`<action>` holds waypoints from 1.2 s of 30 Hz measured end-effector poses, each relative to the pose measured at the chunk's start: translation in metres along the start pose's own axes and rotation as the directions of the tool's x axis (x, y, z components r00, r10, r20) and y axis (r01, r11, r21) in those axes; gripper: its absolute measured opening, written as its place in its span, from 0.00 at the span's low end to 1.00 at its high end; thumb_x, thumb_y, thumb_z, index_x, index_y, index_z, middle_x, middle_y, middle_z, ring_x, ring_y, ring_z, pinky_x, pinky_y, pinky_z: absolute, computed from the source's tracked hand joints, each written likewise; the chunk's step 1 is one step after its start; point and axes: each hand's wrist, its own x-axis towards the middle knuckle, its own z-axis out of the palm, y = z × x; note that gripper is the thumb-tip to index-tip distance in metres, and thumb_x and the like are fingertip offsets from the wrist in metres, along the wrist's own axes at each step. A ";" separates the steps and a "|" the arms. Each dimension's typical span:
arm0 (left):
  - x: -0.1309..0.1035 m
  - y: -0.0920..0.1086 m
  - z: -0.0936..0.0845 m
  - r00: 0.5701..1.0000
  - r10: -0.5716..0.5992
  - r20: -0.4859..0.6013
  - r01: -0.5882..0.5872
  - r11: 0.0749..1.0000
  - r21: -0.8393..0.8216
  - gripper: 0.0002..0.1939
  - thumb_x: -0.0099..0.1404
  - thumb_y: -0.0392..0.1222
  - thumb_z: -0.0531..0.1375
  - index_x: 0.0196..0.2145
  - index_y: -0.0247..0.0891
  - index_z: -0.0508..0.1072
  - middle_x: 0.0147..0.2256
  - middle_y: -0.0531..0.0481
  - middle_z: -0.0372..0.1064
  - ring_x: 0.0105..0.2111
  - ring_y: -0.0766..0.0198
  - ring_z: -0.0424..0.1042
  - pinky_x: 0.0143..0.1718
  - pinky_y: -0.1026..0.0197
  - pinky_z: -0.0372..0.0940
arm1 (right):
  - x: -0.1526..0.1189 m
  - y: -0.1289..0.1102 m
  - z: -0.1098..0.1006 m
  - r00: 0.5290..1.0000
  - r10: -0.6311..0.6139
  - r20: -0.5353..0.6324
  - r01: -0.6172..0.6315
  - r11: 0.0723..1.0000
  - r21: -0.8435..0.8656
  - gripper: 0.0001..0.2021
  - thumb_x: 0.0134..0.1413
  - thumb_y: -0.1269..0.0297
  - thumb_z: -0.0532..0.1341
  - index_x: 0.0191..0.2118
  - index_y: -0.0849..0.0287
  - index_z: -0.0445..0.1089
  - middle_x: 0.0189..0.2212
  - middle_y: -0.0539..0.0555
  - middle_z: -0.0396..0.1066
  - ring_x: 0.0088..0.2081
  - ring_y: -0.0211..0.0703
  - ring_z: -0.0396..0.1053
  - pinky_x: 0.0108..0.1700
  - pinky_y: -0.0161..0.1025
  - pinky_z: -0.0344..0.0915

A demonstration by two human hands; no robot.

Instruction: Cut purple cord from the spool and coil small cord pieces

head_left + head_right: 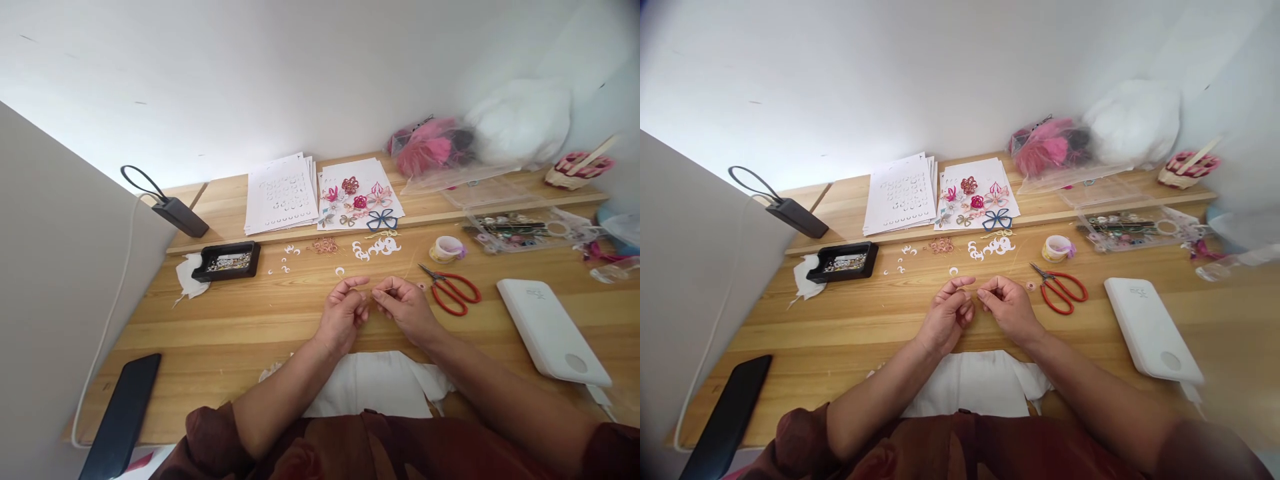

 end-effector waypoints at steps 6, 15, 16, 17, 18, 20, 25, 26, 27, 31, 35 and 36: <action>-0.011 0.003 0.002 0.997 0.025 -0.080 -0.032 0.996 -0.086 0.21 0.50 0.35 0.70 0.43 0.35 0.76 0.17 0.64 0.53 0.19 0.73 0.51 0.24 0.67 0.52 | 0.000 -0.002 0.001 0.997 0.070 0.021 -0.072 0.993 0.097 0.20 0.45 0.47 0.76 0.27 0.55 0.71 0.18 0.47 0.68 0.20 0.35 0.60 0.24 0.36 0.56; 0.000 0.008 -0.014 0.998 -0.038 -0.042 0.031 0.985 -0.169 0.19 0.52 0.34 0.68 0.43 0.32 0.77 0.18 0.62 0.54 0.20 0.73 0.51 0.23 0.70 0.54 | 0.015 -0.005 -0.022 0.992 0.099 -0.073 -0.090 0.990 0.113 0.21 0.41 0.48 0.78 0.29 0.58 0.73 0.19 0.46 0.70 0.20 0.32 0.61 0.24 0.34 0.56; 0.001 0.008 -0.016 0.998 -0.057 -0.032 0.051 0.985 -0.165 0.19 0.53 0.34 0.69 0.44 0.32 0.77 0.18 0.62 0.53 0.20 0.73 0.51 0.23 0.70 0.54 | 0.016 -0.005 -0.023 0.993 0.095 -0.074 -0.086 0.990 0.111 0.21 0.42 0.48 0.78 0.29 0.58 0.73 0.19 0.46 0.69 0.20 0.32 0.61 0.24 0.33 0.55; 0.002 0.009 -0.017 0.997 -0.071 -0.025 0.067 0.985 -0.160 0.20 0.53 0.34 0.69 0.45 0.31 0.77 0.18 0.62 0.53 0.20 0.73 0.50 0.23 0.70 0.53 | 0.016 -0.005 -0.024 0.993 0.094 -0.071 -0.086 0.990 0.110 0.20 0.43 0.49 0.78 0.29 0.57 0.72 0.18 0.46 0.69 0.20 0.32 0.60 0.24 0.33 0.55; 0.003 0.009 -0.018 0.996 -0.082 -0.018 0.079 0.985 -0.155 0.20 0.53 0.34 0.69 0.45 0.30 0.78 0.18 0.62 0.52 0.20 0.73 0.49 0.22 0.70 0.52 | 0.016 -0.004 -0.023 0.993 0.096 -0.069 -0.088 0.990 0.111 0.20 0.43 0.49 0.78 0.29 0.57 0.72 0.18 0.46 0.69 0.20 0.32 0.60 0.23 0.33 0.55; 0.004 0.009 -0.019 0.996 -0.095 -0.003 0.093 0.984 -0.150 0.20 0.54 0.35 0.69 0.46 0.30 0.78 0.18 0.62 0.51 0.20 0.73 0.47 0.22 0.70 0.50 | 0.016 -0.004 -0.022 0.992 0.108 -0.066 -0.100 0.989 0.111 0.20 0.42 0.49 0.78 0.29 0.58 0.73 0.19 0.46 0.69 0.20 0.32 0.61 0.23 0.33 0.54; 0.004 0.009 -0.021 0.995 -0.095 -0.005 0.093 0.985 -0.147 0.18 0.54 0.34 0.68 0.44 0.32 0.78 0.17 0.63 0.50 0.19 0.73 0.46 0.21 0.69 0.48 | 0.016 -0.004 -0.019 0.987 0.153 -0.055 -0.147 0.984 0.100 0.21 0.42 0.48 0.78 0.30 0.57 0.72 0.21 0.46 0.70 0.20 0.32 0.62 0.24 0.33 0.55; 0.004 0.009 -0.021 0.996 -0.087 -0.012 0.084 0.986 -0.147 0.18 0.53 0.34 0.68 0.43 0.33 0.77 0.17 0.63 0.50 0.18 0.73 0.46 0.21 0.69 0.48 | 0.016 -0.004 -0.019 0.986 0.157 -0.049 -0.152 0.984 0.090 0.21 0.42 0.48 0.77 0.30 0.57 0.71 0.22 0.46 0.70 0.21 0.32 0.62 0.24 0.33 0.56; 0.003 0.010 -0.021 0.997 -0.078 -0.018 0.074 0.986 -0.147 0.17 0.53 0.33 0.68 0.43 0.33 0.77 0.17 0.63 0.50 0.18 0.72 0.46 0.21 0.69 0.48 | 0.016 -0.005 -0.020 0.987 0.157 -0.043 -0.154 0.985 0.073 0.21 0.42 0.47 0.77 0.30 0.57 0.71 0.23 0.47 0.70 0.21 0.32 0.62 0.24 0.34 0.56; 0.003 0.010 -0.022 0.999 -0.038 -0.025 0.034 0.989 -0.142 0.17 0.53 0.34 0.68 0.42 0.33 0.78 0.17 0.63 0.49 0.18 0.73 0.46 0.21 0.69 0.48 | 0.016 -0.015 -0.032 0.993 0.117 0.007 -0.113 0.969 -0.219 0.19 0.50 0.44 0.70 0.35 0.56 0.73 0.28 0.51 0.74 0.25 0.39 0.67 0.27 0.38 0.59; 0.004 0.010 -0.022 0.999 0.003 -0.047 -0.010 0.989 -0.150 0.17 0.53 0.35 0.68 0.42 0.33 0.78 0.18 0.63 0.49 0.19 0.73 0.46 0.22 0.68 0.48 | 0.012 -0.033 -0.059 0.996 -0.079 -0.033 0.016 0.545 -0.838 0.11 0.58 0.53 0.62 0.36 0.55 0.75 0.32 0.56 0.78 0.32 0.48 0.72 0.34 0.43 0.60; 0.004 0.010 -0.022 0.998 0.008 -0.054 -0.016 0.988 -0.152 0.16 0.53 0.35 0.68 0.42 0.34 0.78 0.18 0.63 0.48 0.19 0.72 0.46 0.22 0.68 0.48 | 0.011 -0.037 -0.068 0.992 -0.106 -0.063 -0.012 0.421 -0.907 0.10 0.58 0.55 0.61 0.36 0.55 0.74 0.32 0.56 0.78 0.33 0.50 0.72 0.34 0.43 0.58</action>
